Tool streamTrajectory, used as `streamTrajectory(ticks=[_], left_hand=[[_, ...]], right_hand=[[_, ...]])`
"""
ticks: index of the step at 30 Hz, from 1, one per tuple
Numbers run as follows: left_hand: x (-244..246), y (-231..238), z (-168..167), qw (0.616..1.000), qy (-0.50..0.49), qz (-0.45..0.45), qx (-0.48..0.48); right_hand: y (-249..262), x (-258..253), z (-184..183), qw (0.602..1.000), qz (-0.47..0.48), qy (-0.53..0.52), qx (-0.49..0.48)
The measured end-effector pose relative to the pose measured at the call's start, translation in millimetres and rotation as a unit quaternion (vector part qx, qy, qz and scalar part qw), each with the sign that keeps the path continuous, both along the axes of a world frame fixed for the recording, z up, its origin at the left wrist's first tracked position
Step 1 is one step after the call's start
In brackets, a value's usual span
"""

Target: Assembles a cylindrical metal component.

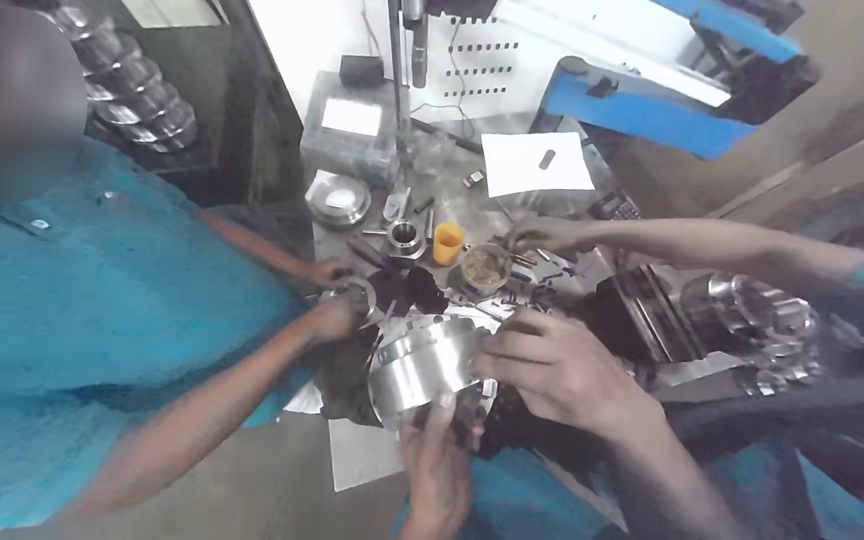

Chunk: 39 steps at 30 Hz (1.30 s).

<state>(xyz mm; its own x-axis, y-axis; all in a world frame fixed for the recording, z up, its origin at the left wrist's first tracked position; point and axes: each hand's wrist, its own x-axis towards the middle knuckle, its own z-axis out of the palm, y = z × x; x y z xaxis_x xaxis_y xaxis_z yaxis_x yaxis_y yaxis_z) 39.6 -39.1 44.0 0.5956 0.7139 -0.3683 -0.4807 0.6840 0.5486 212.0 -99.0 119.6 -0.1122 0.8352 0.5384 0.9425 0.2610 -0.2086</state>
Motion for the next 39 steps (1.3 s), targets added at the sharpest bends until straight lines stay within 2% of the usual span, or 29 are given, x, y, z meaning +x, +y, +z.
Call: streamTrajectory(ticks=[5,8,12,15,20,23,25,27,30,33,35,37,39], left_hand=[[3.3,-0.4,3.7,1.0,0.012,0.019,-0.01],[2.6,-0.7,2.8,1.0,0.009,0.016,-0.004],[5.8,-0.6,1.0,1.0,0.004,0.004,0.0],[4.2,1.1,-1.8,1.0,0.006,-0.005,-0.002],[6.8,0.6,0.9,1.0,0.006,0.005,-0.02],[7.2,1.6,1.2,1.0,0.008,0.002,-0.004],[6.7,2.0,7.7,0.999,0.034,0.0,0.018],[6.3,-1.3,14.1,0.997,0.069,0.016,0.006],[-4.0,-9.2,1.5,0.999,0.026,0.008,-0.036],[7.8,-1.1,3.2,0.999,0.02,0.034,-0.012],[11.2,-0.5,6.7,0.999,0.021,0.042,-0.003],[12.0,-2.1,7.0,0.999,0.024,0.047,0.009],[11.6,-3.5,4.7,0.998,0.024,0.056,0.016]], right_hand=[[-6.9,-16.2,-13.6,0.996,-0.072,0.044,0.019],[-9.3,-27.6,-12.2,0.992,-0.12,0.044,-0.004],[-10.2,-28.8,-22.0,0.991,-0.118,0.055,0.026],[-12.4,-39.3,-22.4,0.989,-0.141,0.044,0.0],[-49.0,-55.7,-13.4,0.973,-0.212,0.085,-0.031],[-59.2,-74.7,-3.6,0.986,-0.138,0.088,-0.035],[-45.8,-82.5,6.6,0.995,-0.043,0.079,-0.048],[-19.5,-82.1,22.5,0.998,-0.003,0.032,-0.062],[33.3,-70.0,42.8,0.994,-0.051,-0.06,-0.08],[66.9,-21.9,54.5,0.965,-0.135,-0.049,-0.221],[54.1,18.1,47.4,0.956,-0.158,-0.006,-0.246],[16.3,39.1,30.9,0.968,-0.108,0.088,-0.211],[-25.1,32.6,18.7,0.957,-0.053,0.187,-0.213]])
